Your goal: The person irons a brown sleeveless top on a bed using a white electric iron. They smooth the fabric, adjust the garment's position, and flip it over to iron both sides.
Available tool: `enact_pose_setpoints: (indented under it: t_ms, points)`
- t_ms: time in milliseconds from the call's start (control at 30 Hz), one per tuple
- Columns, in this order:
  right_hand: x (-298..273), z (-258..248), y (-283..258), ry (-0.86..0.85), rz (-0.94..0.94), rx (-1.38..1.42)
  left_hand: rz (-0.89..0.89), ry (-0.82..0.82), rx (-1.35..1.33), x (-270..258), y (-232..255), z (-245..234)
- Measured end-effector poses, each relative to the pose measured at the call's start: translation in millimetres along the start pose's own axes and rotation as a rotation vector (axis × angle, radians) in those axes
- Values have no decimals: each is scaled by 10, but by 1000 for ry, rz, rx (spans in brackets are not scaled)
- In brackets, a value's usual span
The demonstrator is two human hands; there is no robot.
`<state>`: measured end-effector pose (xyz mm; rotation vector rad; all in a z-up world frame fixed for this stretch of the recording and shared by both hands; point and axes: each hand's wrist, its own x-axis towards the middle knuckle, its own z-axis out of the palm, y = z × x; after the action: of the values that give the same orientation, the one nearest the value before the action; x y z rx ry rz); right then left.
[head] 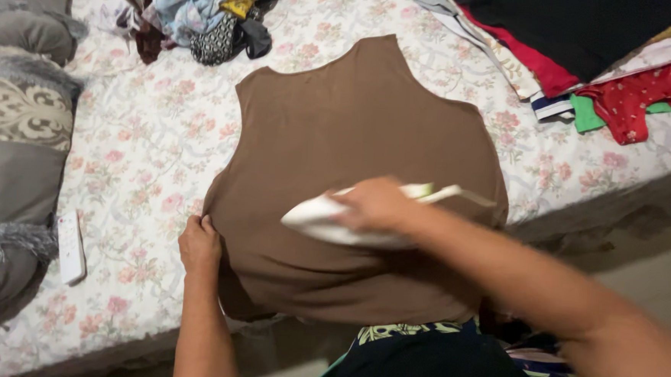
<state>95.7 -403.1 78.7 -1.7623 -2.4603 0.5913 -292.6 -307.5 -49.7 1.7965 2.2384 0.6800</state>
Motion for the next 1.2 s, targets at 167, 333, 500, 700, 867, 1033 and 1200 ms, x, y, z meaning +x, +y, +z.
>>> enact_pose_setpoints:
  t_ms: [167, 333, 500, 700, 867, 1033, 1200]
  points:
    - [-648, -397, 1306, 42, 410, 163, -5, -108, 49, 117, -21, 115]
    - [-1052, -679, 2110, 187, 556, 32, -108, -243, 98, 385, 132, 178]
    - [-778, -644, 1852, 142, 494, 230, -58, -166, 5, 534, 247, 357]
    - [-5, -543, 690, 44, 236, 51, -52, -79, -39, 514, 131, 486]
    - [494, -558, 479, 174, 152, -1, -14, -65, -66, 607, -86, 596]
    - [665, -693, 1249, 249, 343, 16, -5, -129, -250, 690, -263, 573]
    - [330, -865, 2330, 287, 489, -6, -336, -403, -723, 662, -39, 220]
